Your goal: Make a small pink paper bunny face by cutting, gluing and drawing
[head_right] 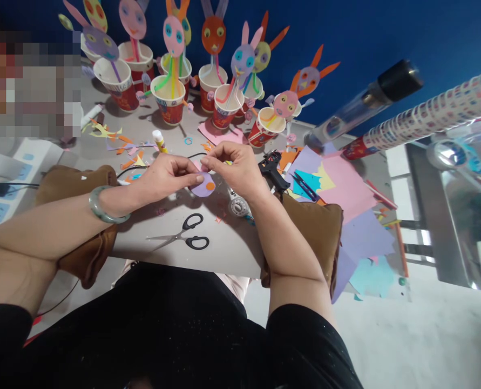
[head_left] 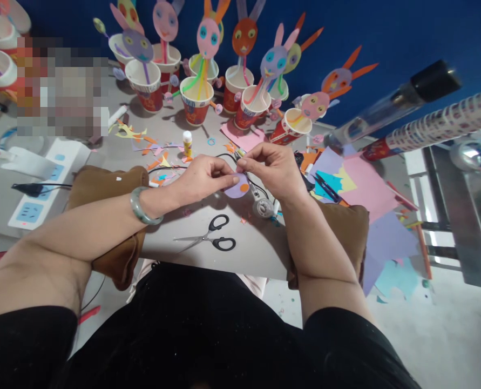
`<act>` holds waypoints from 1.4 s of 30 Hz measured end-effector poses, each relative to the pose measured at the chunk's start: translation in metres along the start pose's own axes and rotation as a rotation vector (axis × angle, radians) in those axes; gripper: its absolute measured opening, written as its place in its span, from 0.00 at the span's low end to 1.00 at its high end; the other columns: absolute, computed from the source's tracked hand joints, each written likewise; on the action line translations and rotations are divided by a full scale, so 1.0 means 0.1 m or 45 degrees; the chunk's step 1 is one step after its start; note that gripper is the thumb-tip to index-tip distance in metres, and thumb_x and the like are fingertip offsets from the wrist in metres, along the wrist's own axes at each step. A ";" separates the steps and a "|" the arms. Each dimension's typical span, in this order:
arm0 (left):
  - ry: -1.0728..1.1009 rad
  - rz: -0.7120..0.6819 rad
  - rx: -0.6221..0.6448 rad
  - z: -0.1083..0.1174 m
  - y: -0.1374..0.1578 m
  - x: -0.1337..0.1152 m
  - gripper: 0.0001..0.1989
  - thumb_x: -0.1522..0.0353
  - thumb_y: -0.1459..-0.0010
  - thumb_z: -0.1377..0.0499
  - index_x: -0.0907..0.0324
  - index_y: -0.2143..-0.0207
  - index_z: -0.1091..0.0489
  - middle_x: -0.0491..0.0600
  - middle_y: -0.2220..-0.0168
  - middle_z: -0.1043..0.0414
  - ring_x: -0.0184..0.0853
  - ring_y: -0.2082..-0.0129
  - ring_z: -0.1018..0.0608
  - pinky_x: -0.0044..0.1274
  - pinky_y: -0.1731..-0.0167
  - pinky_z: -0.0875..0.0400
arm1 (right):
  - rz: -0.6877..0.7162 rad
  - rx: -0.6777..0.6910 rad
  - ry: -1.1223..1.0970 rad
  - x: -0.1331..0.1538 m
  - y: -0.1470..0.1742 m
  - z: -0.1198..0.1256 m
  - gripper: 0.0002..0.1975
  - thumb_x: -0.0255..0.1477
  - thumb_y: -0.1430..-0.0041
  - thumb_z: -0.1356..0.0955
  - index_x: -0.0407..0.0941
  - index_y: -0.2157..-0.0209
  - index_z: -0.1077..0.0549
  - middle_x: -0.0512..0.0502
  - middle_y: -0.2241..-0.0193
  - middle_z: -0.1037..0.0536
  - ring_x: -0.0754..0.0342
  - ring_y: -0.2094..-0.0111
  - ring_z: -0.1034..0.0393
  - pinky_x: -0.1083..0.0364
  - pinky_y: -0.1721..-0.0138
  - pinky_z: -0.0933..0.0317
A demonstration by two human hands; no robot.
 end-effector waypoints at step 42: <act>0.287 0.137 -0.110 0.07 -0.05 0.00 0.07 0.68 0.48 0.31 0.60 0.73 0.24 0.43 0.77 0.28 0.25 0.77 0.31 0.20 0.76 0.38 | -0.188 0.181 -0.200 -0.11 0.01 -0.10 0.19 0.45 0.51 0.21 0.45 0.72 0.25 0.53 0.79 0.23 0.57 0.76 0.28 0.56 0.71 0.35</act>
Point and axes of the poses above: each hand's wrist, its own y-axis away from the middle knuckle, its own z-axis out of the back of the hand, x = y × z, the point moved 5 cm from there along -y, towards the middle knuckle
